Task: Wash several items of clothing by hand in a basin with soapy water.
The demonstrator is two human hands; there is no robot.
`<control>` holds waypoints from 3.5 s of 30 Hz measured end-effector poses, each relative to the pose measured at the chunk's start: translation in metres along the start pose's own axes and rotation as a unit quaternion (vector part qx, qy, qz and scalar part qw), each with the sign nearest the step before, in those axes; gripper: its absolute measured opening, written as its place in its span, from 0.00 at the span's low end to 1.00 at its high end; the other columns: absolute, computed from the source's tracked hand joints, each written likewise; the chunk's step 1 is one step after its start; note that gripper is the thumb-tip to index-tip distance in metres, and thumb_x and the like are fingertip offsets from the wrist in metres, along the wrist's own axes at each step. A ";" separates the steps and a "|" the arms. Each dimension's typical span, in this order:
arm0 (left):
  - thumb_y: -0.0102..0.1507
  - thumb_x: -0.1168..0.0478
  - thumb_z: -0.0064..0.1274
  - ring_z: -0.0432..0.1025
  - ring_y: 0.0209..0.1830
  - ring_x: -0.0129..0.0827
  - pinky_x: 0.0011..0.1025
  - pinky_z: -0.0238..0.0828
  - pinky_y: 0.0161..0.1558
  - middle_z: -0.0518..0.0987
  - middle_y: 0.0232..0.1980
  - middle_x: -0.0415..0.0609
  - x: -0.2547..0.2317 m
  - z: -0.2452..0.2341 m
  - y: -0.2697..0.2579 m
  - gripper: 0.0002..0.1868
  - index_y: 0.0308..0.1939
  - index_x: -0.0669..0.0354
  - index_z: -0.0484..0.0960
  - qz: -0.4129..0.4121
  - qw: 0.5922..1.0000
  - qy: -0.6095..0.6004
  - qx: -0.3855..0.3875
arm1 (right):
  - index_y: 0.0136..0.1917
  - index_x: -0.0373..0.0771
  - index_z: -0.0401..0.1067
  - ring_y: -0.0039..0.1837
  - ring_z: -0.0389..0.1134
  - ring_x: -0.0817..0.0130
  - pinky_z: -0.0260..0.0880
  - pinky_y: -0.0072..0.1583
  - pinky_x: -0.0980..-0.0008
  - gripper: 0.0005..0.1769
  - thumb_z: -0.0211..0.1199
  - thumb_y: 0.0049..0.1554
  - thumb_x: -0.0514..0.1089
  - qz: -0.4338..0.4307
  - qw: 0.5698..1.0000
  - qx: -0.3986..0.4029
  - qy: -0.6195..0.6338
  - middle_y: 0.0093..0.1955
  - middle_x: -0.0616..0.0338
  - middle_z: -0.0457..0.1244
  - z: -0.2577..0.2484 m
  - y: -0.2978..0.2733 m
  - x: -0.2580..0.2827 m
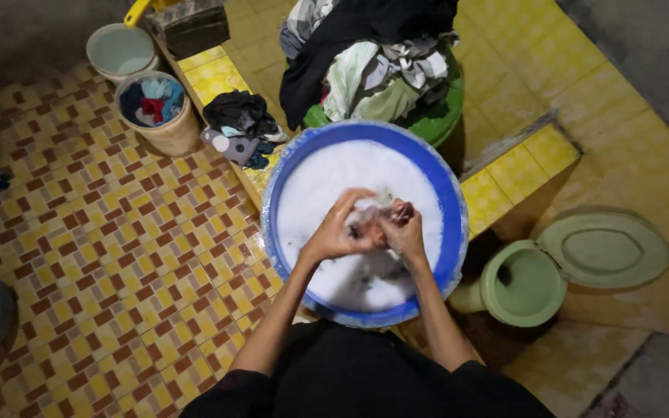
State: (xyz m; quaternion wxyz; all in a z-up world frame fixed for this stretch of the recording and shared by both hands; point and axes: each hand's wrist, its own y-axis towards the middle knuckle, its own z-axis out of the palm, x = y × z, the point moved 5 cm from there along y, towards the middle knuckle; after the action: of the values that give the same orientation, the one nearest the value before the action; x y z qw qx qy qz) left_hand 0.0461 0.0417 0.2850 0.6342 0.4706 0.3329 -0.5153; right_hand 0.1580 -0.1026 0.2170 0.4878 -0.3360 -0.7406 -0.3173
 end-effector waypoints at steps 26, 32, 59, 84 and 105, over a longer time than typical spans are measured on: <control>0.46 0.71 0.43 0.78 0.47 0.42 0.41 0.80 0.54 0.81 0.44 0.58 0.031 -0.009 0.015 0.25 0.49 0.66 0.68 -0.003 0.891 -0.341 -0.300 | 0.56 0.36 0.61 0.54 0.60 0.61 0.60 0.58 0.60 0.34 0.36 0.58 0.68 0.221 0.799 -0.134 0.543 0.51 0.53 0.59 0.071 -0.023 -0.075; 0.54 0.66 0.48 0.72 0.31 0.41 0.41 0.76 0.37 0.74 0.33 0.52 0.042 0.006 0.034 0.27 0.59 0.56 0.69 0.092 0.840 -0.493 -0.207 | 0.73 0.41 0.60 0.69 0.62 0.59 0.62 0.72 0.57 0.36 0.43 0.67 0.70 0.013 0.999 -0.031 -0.011 0.67 0.50 0.61 0.080 -0.012 -0.084; 0.65 0.46 0.54 0.77 0.27 0.40 0.42 0.74 0.35 0.81 0.27 0.61 0.166 -0.048 0.003 0.26 0.31 0.70 0.82 -0.087 0.901 0.280 -0.319 | 0.45 0.27 0.75 0.37 0.71 0.60 0.70 0.38 0.57 0.13 0.64 0.50 0.40 0.169 0.961 0.171 -0.139 0.34 0.44 0.69 0.100 -0.036 -0.140; 0.63 0.48 0.57 0.58 0.18 0.26 0.40 0.55 0.22 0.67 0.15 0.50 0.156 -0.019 0.029 0.26 0.20 0.69 0.76 -0.078 0.896 0.241 -0.364 | 0.34 0.32 0.73 0.30 0.65 0.72 0.65 0.32 0.62 0.11 0.68 0.49 0.43 0.173 0.981 -0.012 -0.089 0.27 0.53 0.66 0.068 -0.037 -0.169; 0.62 0.43 0.67 0.64 0.68 0.50 0.51 0.67 0.61 0.61 0.74 0.62 0.060 -0.137 -0.069 0.47 0.74 0.58 0.56 -0.219 0.871 0.288 -0.333 | 0.65 0.41 0.60 0.52 0.71 0.66 0.76 0.50 0.68 0.35 0.73 0.48 0.41 0.196 0.927 0.224 0.229 0.55 0.54 0.67 0.112 0.034 0.037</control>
State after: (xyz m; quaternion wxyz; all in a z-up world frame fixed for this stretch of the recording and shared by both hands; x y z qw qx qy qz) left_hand 0.0024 0.1486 0.1668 0.5002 0.2742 0.7469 -0.3417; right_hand 0.1178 0.0133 0.2207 0.7590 -0.2745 -0.5800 -0.1100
